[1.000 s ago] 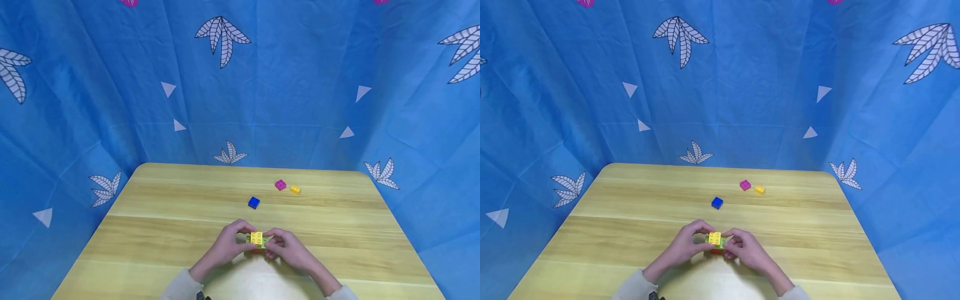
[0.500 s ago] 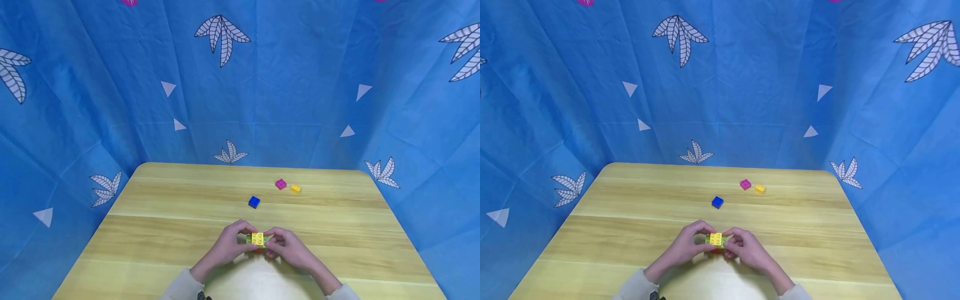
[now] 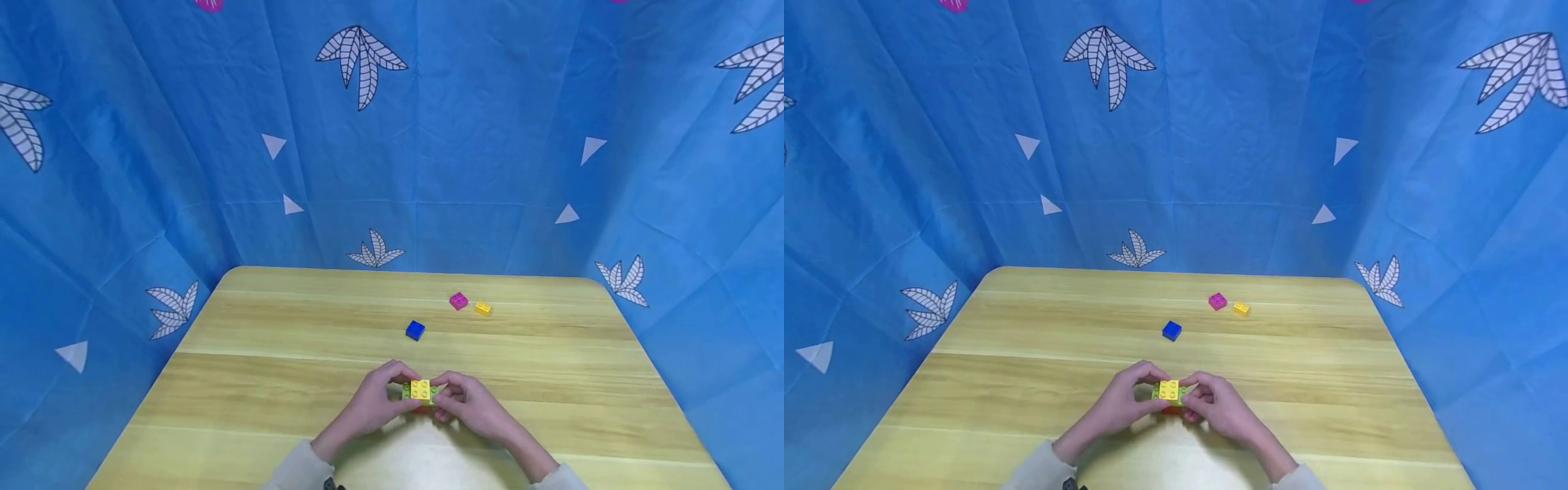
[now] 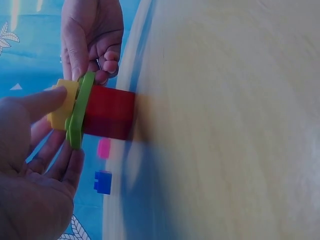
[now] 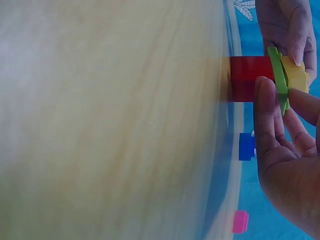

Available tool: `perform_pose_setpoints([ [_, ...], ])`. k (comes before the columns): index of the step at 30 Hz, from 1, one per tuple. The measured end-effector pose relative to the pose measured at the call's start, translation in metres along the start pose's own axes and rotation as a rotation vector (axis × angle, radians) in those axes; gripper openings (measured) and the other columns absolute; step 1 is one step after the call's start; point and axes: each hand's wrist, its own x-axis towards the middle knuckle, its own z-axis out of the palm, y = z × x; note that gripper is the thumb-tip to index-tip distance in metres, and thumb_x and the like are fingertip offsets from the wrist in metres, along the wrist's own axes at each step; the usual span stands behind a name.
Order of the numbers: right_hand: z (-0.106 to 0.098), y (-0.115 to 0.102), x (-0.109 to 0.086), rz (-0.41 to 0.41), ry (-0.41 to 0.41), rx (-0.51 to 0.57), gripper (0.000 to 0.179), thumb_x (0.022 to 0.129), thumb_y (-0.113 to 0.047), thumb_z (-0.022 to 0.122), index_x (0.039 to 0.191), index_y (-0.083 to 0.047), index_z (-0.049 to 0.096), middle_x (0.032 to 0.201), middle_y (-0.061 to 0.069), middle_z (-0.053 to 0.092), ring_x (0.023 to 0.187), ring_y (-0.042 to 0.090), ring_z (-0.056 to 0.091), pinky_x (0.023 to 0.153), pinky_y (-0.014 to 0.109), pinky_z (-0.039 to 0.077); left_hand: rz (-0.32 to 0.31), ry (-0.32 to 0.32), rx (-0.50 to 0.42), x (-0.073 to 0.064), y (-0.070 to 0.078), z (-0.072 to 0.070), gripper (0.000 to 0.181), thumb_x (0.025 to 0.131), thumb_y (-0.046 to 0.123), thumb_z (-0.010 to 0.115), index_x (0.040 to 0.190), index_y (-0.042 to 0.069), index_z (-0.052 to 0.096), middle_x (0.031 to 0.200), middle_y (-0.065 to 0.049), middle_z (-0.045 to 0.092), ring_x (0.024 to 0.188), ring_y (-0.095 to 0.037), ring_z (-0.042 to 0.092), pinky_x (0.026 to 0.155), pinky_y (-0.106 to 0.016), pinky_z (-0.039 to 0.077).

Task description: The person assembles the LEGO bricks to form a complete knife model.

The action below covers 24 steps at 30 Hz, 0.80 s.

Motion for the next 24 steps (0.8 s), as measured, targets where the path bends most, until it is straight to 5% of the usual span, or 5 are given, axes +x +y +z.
perform_pose_setpoints([
  [24,-0.0007,-0.0035,0.0023,0.002,-0.010,-0.002,0.034,0.101,-0.011,0.065,0.131,0.004,0.059,0.097,0.017,0.071,0.084,0.028,0.074,0.079,0.030,0.064,0.000,-0.002,0.000,0.0012,-0.0002,0.0015,0.028,0.095,0.033,0.075,0.122,0.026,0.070,0.117,0.011,0.071,0.106,-0.005,0.065,0.099,-0.029,0.054],
])
